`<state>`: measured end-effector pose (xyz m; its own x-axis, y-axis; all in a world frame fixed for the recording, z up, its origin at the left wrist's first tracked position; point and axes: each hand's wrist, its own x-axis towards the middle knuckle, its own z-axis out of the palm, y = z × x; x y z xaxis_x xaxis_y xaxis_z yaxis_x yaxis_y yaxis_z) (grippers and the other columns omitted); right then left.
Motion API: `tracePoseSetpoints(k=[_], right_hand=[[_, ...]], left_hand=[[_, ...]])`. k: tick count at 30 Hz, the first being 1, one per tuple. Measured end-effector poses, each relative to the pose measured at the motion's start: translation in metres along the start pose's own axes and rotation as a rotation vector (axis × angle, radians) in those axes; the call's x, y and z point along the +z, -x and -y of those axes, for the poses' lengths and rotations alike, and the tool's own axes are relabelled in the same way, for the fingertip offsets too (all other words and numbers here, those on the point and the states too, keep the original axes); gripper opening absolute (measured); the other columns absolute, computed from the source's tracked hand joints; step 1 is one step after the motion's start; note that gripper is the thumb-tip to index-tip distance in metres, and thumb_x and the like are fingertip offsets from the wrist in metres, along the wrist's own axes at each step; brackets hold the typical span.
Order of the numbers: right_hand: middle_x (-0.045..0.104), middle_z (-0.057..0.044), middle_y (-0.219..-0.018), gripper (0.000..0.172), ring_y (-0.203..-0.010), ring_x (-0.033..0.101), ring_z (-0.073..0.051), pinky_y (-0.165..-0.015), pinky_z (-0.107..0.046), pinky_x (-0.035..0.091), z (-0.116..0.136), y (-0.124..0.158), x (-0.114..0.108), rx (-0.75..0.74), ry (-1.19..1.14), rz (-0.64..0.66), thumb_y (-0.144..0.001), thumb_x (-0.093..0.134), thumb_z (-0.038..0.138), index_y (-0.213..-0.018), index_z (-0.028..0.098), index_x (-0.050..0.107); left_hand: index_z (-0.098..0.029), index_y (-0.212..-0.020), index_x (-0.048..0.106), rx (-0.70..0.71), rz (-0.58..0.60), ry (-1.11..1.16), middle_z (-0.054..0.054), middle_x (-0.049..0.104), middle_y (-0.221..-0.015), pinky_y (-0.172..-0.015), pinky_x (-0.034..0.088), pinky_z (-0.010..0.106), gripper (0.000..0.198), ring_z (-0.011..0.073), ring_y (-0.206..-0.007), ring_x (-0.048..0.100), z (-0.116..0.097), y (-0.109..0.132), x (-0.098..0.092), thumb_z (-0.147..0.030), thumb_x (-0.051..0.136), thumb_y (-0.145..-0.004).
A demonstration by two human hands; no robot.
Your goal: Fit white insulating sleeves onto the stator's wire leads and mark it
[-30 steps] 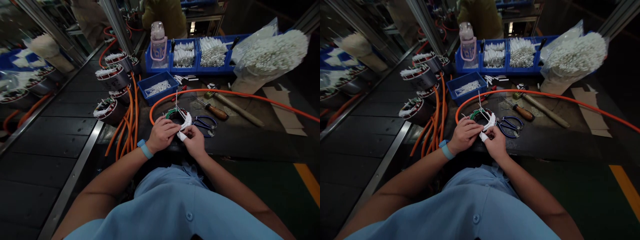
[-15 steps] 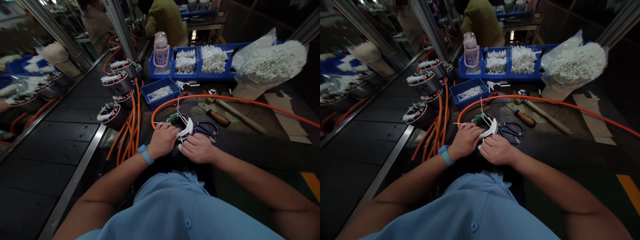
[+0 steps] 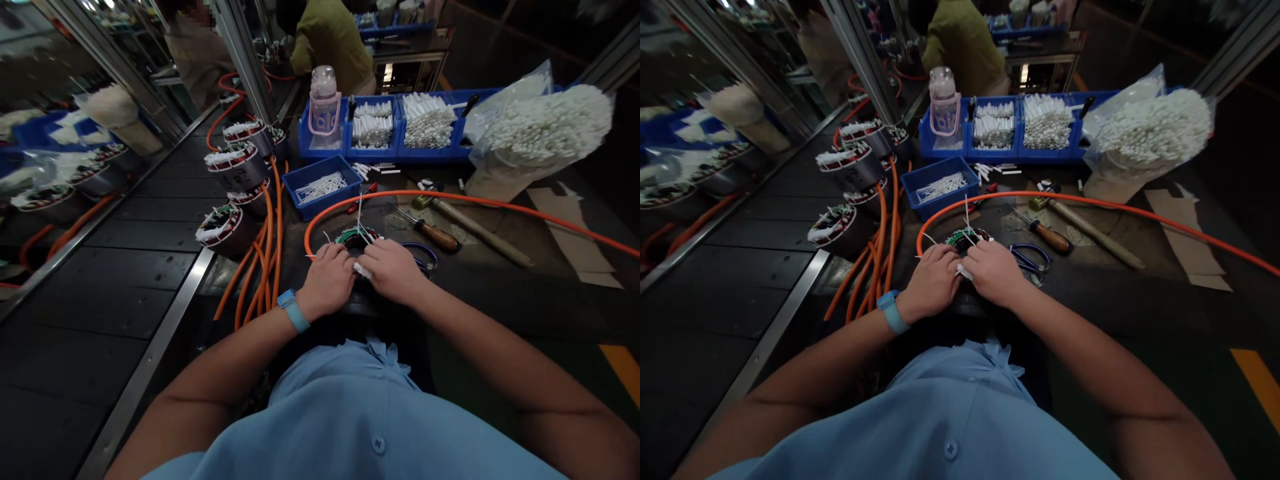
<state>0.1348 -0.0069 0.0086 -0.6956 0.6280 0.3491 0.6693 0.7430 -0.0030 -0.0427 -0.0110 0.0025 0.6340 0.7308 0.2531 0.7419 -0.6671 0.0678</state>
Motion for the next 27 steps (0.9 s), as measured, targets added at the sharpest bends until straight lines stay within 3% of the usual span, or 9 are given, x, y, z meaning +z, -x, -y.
tracePoseSetpoints(k=[3,5,10,13,16,18,21,23,27], right_hand=[[0.053,-0.006,-0.065,0.028,-0.066,0.039,-0.019,-0.061,-0.034,0.025,0.009,0.003,0.005,-0.156,0.115,-0.106,-0.088,0.040,0.016,-0.068,0.018,0.060],[0.053,-0.006,-0.064,0.027,-0.065,0.038,-0.018,-0.060,-0.034,0.024,0.009,0.004,0.006,-0.172,0.130,-0.142,-0.088,0.041,0.016,-0.069,0.018,0.060],[0.058,-0.009,-0.071,0.018,-0.076,0.044,-0.022,-0.063,-0.035,0.025,0.000,-0.021,0.006,0.114,0.113,0.036,-0.082,0.048,0.014,-0.070,0.016,0.061],[0.061,-0.010,-0.071,0.016,-0.079,0.047,-0.023,-0.061,-0.035,0.026,-0.005,-0.040,0.010,0.159,0.065,0.130,-0.080,0.051,0.015,-0.069,0.014,0.063],[0.061,-0.007,-0.068,0.017,-0.073,0.050,-0.021,-0.061,-0.032,0.031,-0.016,-0.041,0.013,0.171,-0.025,0.138,-0.079,0.053,0.017,-0.065,0.016,0.063],[0.063,-0.005,-0.074,0.017,-0.073,0.053,-0.018,-0.064,-0.030,0.037,-0.029,-0.026,0.011,0.223,-0.250,0.068,-0.082,0.050,0.020,-0.074,0.018,0.065],[0.063,-0.005,-0.093,0.021,-0.082,0.057,-0.019,-0.073,-0.031,0.043,-0.053,0.015,0.009,0.444,-0.448,-0.098,-0.083,0.048,0.025,-0.097,0.020,0.064],[0.061,-0.009,-0.099,0.029,-0.091,0.056,-0.024,-0.077,-0.035,0.044,-0.062,0.044,0.010,0.565,-0.305,-0.016,-0.076,0.055,0.023,-0.104,0.018,0.062],[0.058,-0.013,-0.106,0.054,-0.089,0.057,-0.025,-0.073,-0.034,0.045,-0.063,0.072,0.016,0.595,-0.168,0.279,-0.068,0.059,0.017,-0.122,0.019,0.053]], left_hand=[[-0.015,-0.094,0.059,-0.026,0.002,0.005,0.010,0.060,-0.095,-0.093,0.036,0.042,0.017,0.0254,-0.107,0.046,-0.002,0.001,-0.001,-0.023,0.047,-0.085],[-0.015,-0.094,0.059,-0.043,-0.008,0.009,0.010,0.060,-0.095,-0.091,0.037,0.042,0.017,0.0258,-0.108,0.046,-0.003,0.002,0.000,-0.022,0.046,-0.086],[-0.014,-0.098,0.059,0.027,-0.041,0.046,0.009,0.062,-0.097,-0.092,0.035,0.042,0.020,0.0237,-0.107,0.048,0.000,0.005,0.006,-0.022,0.043,-0.089],[-0.014,-0.100,0.059,0.059,-0.052,0.082,0.010,0.062,-0.099,-0.094,0.035,0.041,0.021,0.0237,-0.108,0.047,0.001,0.006,0.008,-0.023,0.045,-0.088],[-0.014,-0.098,0.061,0.055,-0.046,0.121,0.011,0.062,-0.099,-0.090,0.037,0.042,0.029,0.0261,-0.105,0.049,0.009,0.005,0.005,-0.038,0.052,-0.085],[-0.016,-0.095,0.062,0.089,-0.006,0.144,0.010,0.063,-0.097,-0.088,0.037,0.042,0.033,0.0263,-0.104,0.050,0.019,0.005,-0.002,-0.046,0.056,-0.082],[-0.019,-0.094,0.063,0.151,0.078,0.190,0.007,0.064,-0.100,-0.093,0.036,0.041,0.030,0.0247,-0.107,0.051,0.032,0.006,-0.014,-0.044,0.062,-0.078],[-0.020,-0.103,0.061,0.125,0.085,0.231,0.007,0.063,-0.106,-0.099,0.032,0.043,0.038,0.0242,-0.109,0.051,0.032,0.007,-0.019,-0.043,0.067,-0.074],[-0.021,-0.107,0.059,-0.030,0.055,0.348,0.004,0.066,-0.099,-0.103,0.029,0.044,0.040,0.0201,-0.097,0.058,0.024,0.006,-0.015,-0.039,0.068,-0.073]])
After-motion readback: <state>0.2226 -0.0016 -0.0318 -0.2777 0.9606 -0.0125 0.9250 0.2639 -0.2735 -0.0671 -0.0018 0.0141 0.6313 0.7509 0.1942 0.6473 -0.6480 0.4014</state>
